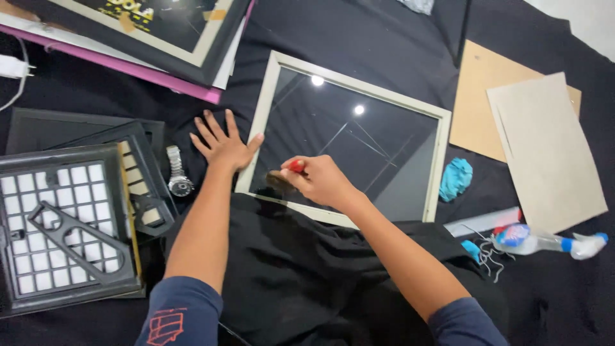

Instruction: Cleaning a glass pane with a brush and cloth before assembling it into a picture frame with a backing board.

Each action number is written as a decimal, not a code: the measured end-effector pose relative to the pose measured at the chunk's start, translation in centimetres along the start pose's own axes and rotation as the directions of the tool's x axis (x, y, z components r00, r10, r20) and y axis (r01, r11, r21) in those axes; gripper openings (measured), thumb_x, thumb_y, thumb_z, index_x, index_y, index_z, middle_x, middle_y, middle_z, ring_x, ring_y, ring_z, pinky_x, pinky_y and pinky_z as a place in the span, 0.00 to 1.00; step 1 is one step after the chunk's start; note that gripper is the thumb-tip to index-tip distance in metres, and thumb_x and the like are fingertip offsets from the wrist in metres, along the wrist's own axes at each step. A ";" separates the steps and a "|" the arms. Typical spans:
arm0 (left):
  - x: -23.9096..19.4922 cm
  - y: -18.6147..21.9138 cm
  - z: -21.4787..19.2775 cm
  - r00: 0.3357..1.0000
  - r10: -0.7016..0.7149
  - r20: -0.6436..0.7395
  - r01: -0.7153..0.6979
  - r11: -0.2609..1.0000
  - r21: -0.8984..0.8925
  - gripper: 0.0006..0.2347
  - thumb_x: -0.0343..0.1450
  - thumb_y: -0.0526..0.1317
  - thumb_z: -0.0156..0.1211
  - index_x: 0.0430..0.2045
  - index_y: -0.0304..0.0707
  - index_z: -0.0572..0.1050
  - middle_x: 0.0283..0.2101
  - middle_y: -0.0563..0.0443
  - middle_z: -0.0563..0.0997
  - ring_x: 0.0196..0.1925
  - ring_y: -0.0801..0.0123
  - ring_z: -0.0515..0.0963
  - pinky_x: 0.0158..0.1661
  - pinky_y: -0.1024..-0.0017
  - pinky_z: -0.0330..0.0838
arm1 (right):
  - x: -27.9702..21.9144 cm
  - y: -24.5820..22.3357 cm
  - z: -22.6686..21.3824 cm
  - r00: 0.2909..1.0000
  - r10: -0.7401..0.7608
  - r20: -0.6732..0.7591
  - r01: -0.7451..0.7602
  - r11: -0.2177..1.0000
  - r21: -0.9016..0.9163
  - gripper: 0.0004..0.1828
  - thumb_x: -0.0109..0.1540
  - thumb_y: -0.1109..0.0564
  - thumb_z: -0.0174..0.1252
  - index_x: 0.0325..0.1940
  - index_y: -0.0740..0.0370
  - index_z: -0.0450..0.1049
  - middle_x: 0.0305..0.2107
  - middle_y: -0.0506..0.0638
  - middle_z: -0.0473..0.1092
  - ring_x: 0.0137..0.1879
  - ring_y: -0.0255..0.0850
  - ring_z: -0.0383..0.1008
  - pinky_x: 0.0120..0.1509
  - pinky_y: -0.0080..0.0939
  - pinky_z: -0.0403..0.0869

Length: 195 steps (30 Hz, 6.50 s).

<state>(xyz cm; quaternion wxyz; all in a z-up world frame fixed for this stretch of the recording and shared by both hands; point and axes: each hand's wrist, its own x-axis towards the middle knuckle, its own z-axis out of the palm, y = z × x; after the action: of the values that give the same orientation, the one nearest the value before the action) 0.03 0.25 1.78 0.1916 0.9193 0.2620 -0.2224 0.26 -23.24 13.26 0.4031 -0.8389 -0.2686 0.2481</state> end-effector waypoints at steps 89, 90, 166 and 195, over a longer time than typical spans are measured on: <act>1.9 -1.0 2.2 0.986 0.029 -0.163 -0.052 0.989 -0.136 0.42 0.73 0.75 0.28 0.78 0.50 0.38 0.78 0.38 0.25 0.76 0.38 0.20 0.68 0.32 0.17 | -6.4 2.9 7.0 0.821 0.293 -0.489 -0.282 0.954 0.098 0.13 0.63 0.46 0.59 0.45 0.49 0.83 0.23 0.59 0.78 0.37 0.57 0.82 0.40 0.50 0.78; 1.0 -0.7 1.1 0.996 0.024 -0.091 -0.040 0.983 -0.178 0.44 0.71 0.76 0.28 0.77 0.48 0.37 0.77 0.36 0.24 0.76 0.37 0.19 0.67 0.31 0.15 | -7.7 4.4 5.4 0.819 0.319 -0.477 -0.316 0.944 0.090 0.12 0.63 0.48 0.59 0.44 0.53 0.84 0.23 0.60 0.78 0.36 0.58 0.82 0.40 0.50 0.77; 3.5 -2.9 6.8 0.970 -0.123 -0.209 0.123 0.992 -0.013 0.45 0.67 0.82 0.21 0.76 0.61 0.34 0.77 0.44 0.21 0.76 0.40 0.16 0.67 0.28 0.15 | -12.1 14.4 -16.8 0.567 0.592 -0.573 -0.450 0.805 0.386 0.14 0.61 0.52 0.62 0.49 0.58 0.80 0.34 0.64 0.79 0.38 0.51 0.83 0.35 0.42 0.79; -1.3 0.8 -0.1 0.971 -0.216 0.098 0.218 0.976 -0.013 0.49 0.60 0.80 0.17 0.74 0.59 0.22 0.74 0.44 0.12 0.74 0.51 0.09 0.67 0.39 0.11 | -12.5 16.0 -21.6 0.327 0.559 -0.762 -0.542 0.771 0.333 0.12 0.62 0.50 0.56 0.43 0.53 0.82 0.27 0.42 0.79 0.26 0.36 0.82 0.35 0.29 0.74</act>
<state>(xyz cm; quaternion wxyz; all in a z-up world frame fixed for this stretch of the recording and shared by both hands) -0.49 -0.86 2.69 0.1895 0.8711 0.3540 -0.2828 8.78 -51.60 14.68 0.3787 -0.8874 0.2571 -0.0551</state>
